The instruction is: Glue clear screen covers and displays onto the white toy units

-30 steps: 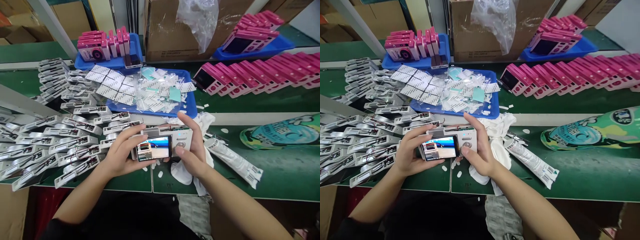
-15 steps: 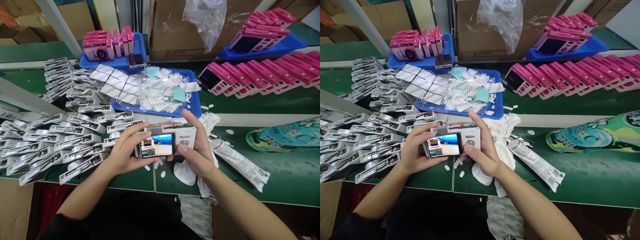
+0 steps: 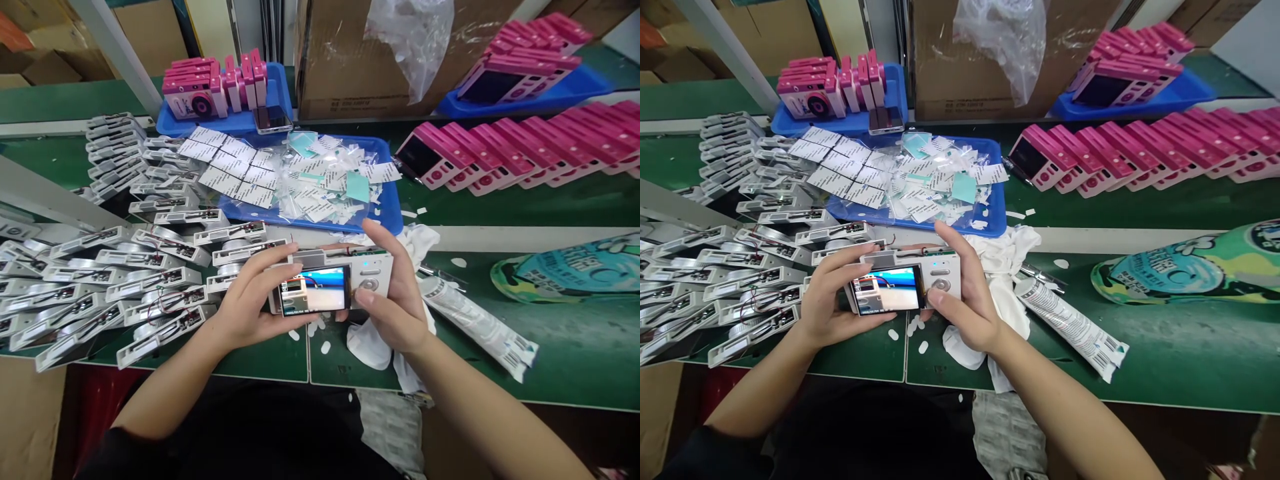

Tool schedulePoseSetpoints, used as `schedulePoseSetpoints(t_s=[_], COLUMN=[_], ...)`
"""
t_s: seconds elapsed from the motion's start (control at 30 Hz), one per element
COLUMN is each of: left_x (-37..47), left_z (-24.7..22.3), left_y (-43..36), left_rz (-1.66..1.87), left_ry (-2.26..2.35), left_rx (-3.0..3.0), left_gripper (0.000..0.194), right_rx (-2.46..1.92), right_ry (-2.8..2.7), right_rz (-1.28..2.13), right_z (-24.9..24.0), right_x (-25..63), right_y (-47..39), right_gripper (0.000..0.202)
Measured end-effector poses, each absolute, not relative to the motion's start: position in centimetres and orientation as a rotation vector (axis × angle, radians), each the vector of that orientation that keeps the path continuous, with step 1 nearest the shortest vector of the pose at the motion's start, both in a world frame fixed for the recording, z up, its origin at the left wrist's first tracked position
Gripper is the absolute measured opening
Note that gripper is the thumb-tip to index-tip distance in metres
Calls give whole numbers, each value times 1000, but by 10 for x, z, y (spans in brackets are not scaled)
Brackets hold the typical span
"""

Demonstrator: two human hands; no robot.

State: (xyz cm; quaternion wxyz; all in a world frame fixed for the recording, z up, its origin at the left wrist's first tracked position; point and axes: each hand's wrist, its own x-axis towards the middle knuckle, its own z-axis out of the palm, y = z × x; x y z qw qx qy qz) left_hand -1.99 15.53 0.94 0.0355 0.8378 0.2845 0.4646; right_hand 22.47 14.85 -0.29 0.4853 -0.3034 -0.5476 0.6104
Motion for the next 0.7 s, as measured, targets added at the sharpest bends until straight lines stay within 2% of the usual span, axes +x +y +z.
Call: schedulePoseSetpoints(t_s=[0.2, 0.47, 0.7], left_x=[-20, -23, -20], left_z=[10, 11, 9], left_y=[156, 156, 156], left_rz=[1425, 1400, 1438], left_ry=[868, 871, 852], left_rx=[2582, 2565, 2562], left_gripper=[61, 73, 64], right_rx=[-738, -767, -687], right_ry=[-1333, -1329, -1358], right_rz=[1485, 1491, 1459], right_z=[-3, -2, -1], right_x=[225, 225, 225], right_y=[148, 148, 149], right_gripper=[67, 71, 62])
